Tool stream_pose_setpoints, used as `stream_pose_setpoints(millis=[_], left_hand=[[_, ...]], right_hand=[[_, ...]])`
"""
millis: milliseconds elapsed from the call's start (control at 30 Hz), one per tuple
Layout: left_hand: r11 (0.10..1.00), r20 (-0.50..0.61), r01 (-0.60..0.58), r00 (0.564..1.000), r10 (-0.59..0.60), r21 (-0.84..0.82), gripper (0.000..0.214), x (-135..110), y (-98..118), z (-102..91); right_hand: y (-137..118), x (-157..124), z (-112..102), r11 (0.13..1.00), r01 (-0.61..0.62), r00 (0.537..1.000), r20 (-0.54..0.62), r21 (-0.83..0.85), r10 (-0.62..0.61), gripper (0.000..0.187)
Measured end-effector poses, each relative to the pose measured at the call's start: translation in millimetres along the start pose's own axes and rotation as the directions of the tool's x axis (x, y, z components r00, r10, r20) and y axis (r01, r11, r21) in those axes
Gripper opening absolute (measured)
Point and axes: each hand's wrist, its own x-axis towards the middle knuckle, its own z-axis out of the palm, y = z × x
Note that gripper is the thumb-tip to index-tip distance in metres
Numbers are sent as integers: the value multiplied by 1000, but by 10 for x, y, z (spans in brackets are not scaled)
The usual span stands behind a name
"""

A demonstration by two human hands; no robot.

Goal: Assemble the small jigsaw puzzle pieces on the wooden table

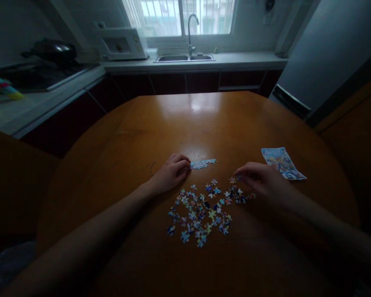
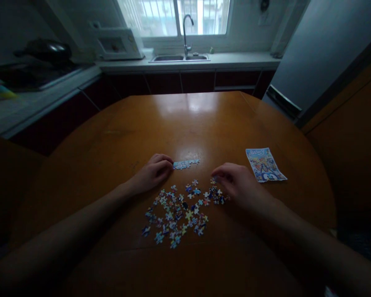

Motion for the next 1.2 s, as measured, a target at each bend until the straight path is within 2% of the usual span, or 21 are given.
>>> stream_pose_setpoints(millis=[133,233,400,500,667,733,933,1067,1200], left_hand=[[1000,8,6,1000,-6,-1,12,-1,24,-15],[1000,13,11,1000,-11,-7,13,6,62,-35],[999,22,33,999,-33,-11,13,10,88,-50],[999,21,35,999,-34,-19,12,5,86,-49],[999,23,34,999,-34,-29,12,5,93,-54],[999,28,40,999,-40,-27,13,7,96,-60],[999,38,38,999,-38,-16,14,6,91,-69],[999,31,29,999,-28,-22,14,8,78,-59],[999,28,32,999,-31,-21,13,4,69,-54]], right_hand=[[124,475,193,992,-11,1000,15,123,9,21],[244,772,338,976,-35,999,38,216,27,17],[326,1040,444,989,-10,999,32,149,5,9],[338,1050,488,985,-8,1000,23,175,4,10],[350,977,533,967,41,998,-47,250,-31,23],[345,959,530,969,56,995,-90,239,-35,21],[345,930,538,937,-18,984,-158,348,78,11],[359,916,547,953,17,968,-245,303,60,16],[385,917,566,935,58,960,-277,350,44,18]])
